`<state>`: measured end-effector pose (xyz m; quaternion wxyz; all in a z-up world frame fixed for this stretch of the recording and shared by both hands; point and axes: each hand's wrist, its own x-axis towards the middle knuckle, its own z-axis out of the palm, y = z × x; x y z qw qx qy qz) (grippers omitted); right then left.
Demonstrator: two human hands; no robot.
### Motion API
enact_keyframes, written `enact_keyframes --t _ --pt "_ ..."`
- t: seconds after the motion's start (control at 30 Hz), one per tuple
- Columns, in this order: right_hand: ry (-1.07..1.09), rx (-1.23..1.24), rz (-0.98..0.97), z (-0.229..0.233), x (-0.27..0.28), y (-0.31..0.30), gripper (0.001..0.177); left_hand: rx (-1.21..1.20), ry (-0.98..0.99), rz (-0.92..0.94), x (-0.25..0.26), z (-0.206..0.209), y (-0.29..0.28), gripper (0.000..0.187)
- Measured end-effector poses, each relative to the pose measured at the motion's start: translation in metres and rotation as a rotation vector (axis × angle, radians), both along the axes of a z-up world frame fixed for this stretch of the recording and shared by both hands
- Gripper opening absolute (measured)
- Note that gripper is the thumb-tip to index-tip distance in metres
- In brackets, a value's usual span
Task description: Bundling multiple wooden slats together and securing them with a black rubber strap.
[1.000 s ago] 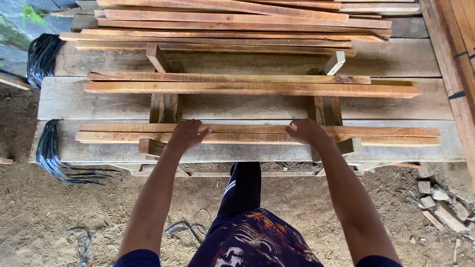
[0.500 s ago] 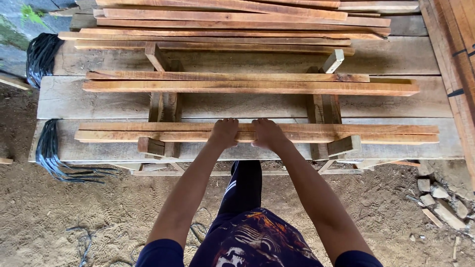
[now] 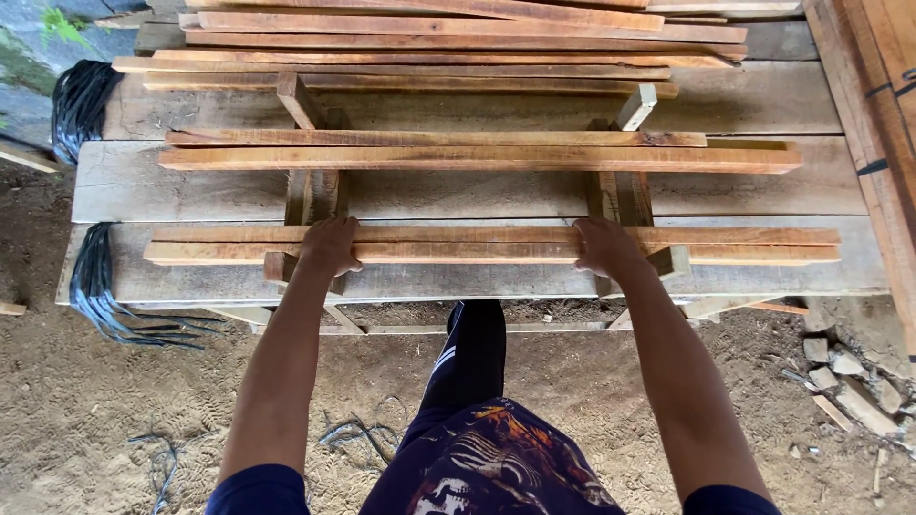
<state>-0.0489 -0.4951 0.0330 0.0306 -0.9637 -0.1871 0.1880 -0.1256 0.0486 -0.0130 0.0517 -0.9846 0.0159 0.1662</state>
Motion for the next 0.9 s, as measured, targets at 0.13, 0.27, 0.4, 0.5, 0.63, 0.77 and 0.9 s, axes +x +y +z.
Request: enact_keyframes --t 0.13,0.27,0.4,0.5,0.63,0.77,0.9 --pt "0.006 -0.004 -0.021 -0.030 0.013 -0.007 0.089 -0.002 -0.008 -0.005 -0.001 0.003 0.002 0.078" --pt "0.011 -0.020 -0.012 -0.037 0.017 -0.013 0.090 0.002 -0.024 -0.025 0.004 -0.015 0.006 0.080" --pt "0.103 0.063 -0.003 0.029 -0.009 0.013 0.095 -0.012 -0.011 -0.007 -0.006 -0.004 -0.005 0.081" --pt "0.170 0.127 -0.075 0.062 -0.020 0.028 0.096 -0.096 0.073 0.057 -0.017 0.044 -0.028 0.104" --pt "0.248 0.169 -0.163 0.023 0.001 0.022 0.095 -0.234 0.207 0.131 -0.023 0.106 -0.046 0.115" --pt "0.269 0.040 -0.157 0.018 0.014 0.031 0.095 -0.345 0.289 0.236 -0.003 0.075 -0.028 0.097" --pt "0.317 -0.058 -0.152 0.044 0.012 0.037 0.090 -0.396 0.327 0.276 0.014 0.026 -0.010 0.098"
